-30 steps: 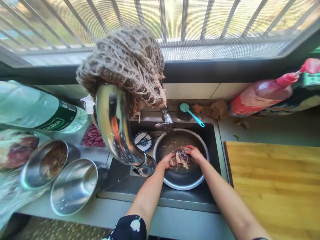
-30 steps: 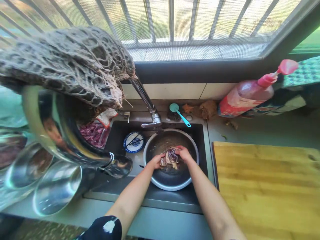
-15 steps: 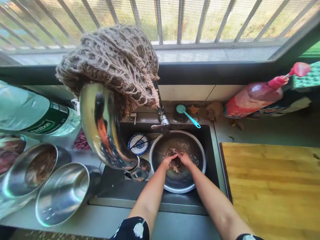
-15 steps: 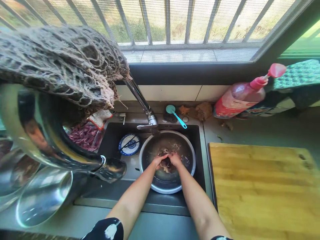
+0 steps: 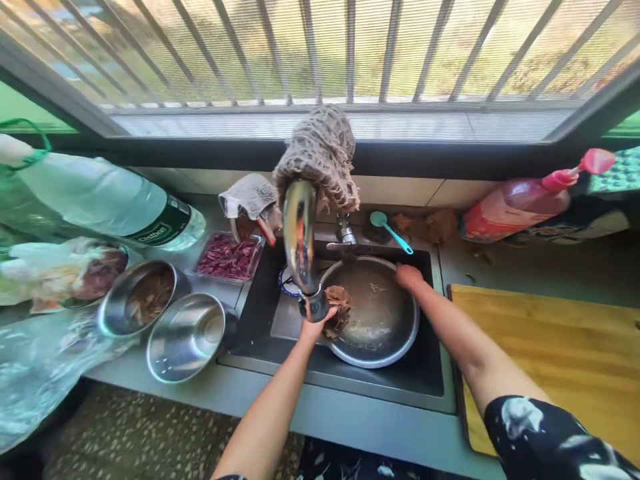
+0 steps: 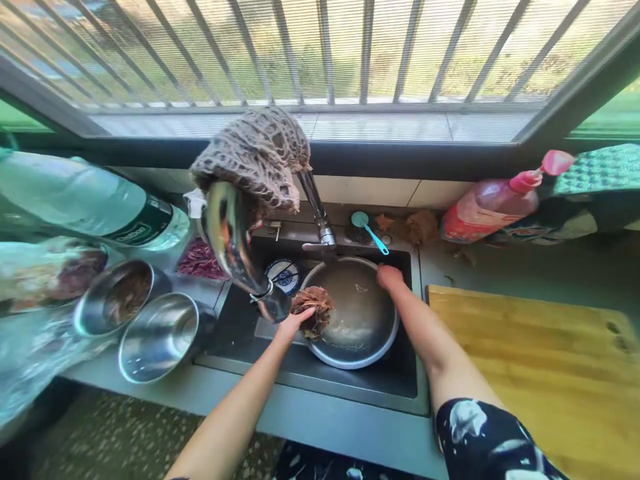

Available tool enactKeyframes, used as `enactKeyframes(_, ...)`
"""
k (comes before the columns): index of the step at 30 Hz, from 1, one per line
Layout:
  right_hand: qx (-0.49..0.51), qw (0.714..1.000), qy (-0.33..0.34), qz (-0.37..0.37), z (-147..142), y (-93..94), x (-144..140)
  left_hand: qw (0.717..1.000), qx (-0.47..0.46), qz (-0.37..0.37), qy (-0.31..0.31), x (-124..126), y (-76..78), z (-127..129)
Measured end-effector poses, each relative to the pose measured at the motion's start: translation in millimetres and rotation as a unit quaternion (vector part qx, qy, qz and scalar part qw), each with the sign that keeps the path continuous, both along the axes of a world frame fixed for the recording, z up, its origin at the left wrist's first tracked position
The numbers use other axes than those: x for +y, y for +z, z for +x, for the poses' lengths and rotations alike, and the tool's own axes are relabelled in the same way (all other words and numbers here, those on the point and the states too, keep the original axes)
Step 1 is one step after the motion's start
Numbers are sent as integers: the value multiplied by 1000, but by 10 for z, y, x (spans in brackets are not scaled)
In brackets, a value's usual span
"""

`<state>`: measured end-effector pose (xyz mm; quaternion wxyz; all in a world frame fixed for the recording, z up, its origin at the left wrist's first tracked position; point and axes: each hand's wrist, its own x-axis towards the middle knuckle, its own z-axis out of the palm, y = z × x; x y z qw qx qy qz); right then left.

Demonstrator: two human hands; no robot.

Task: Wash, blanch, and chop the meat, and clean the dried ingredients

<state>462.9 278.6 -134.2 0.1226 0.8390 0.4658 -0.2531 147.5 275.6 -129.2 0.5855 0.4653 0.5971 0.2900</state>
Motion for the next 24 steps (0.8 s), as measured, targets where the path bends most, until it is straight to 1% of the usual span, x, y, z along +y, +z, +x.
enactKeyframes(2, 2, 999, 50, 17, 40, 86, 2, 1000, -9, -3, 30, 13, 94, -120)
enactKeyframes(4, 20, 994, 104, 37, 70, 196, -13, 999, -24, -14, 43, 0, 181, -222)
enactKeyframes(6, 53, 989, 128, 48, 78, 316, -48, 998, -42, -34, 45, -43, 269, -310)
enactKeyframes(9, 111, 988, 93, 60, 6, 491, -115, 996, -47, -52, 52, -135, 397, -431)
enactKeyframes(12, 140, 986, 51, 77, -177, 669, -164, 997, -52, -37, 52, -208, 514, -523)
enactKeyframes(15, 110, 990, 38, 82, -419, 868, -195, 997, -65, -16, 33, -223, 627, -567)
enactKeyframes(18, 55, 996, 25, 66, -694, 1075, -213, 999, -53, 6, 1, -169, 716, -598)
enactKeyframes(21, 1, 999, 4, 52, -1025, 1271, -185, 997, -15, 49, -50, -66, 748, -672)
enactKeyframes(24, -39, 998, -7, 48, -1376, 1455, -101, 989, 35, 97, -108, 48, 747, -802)
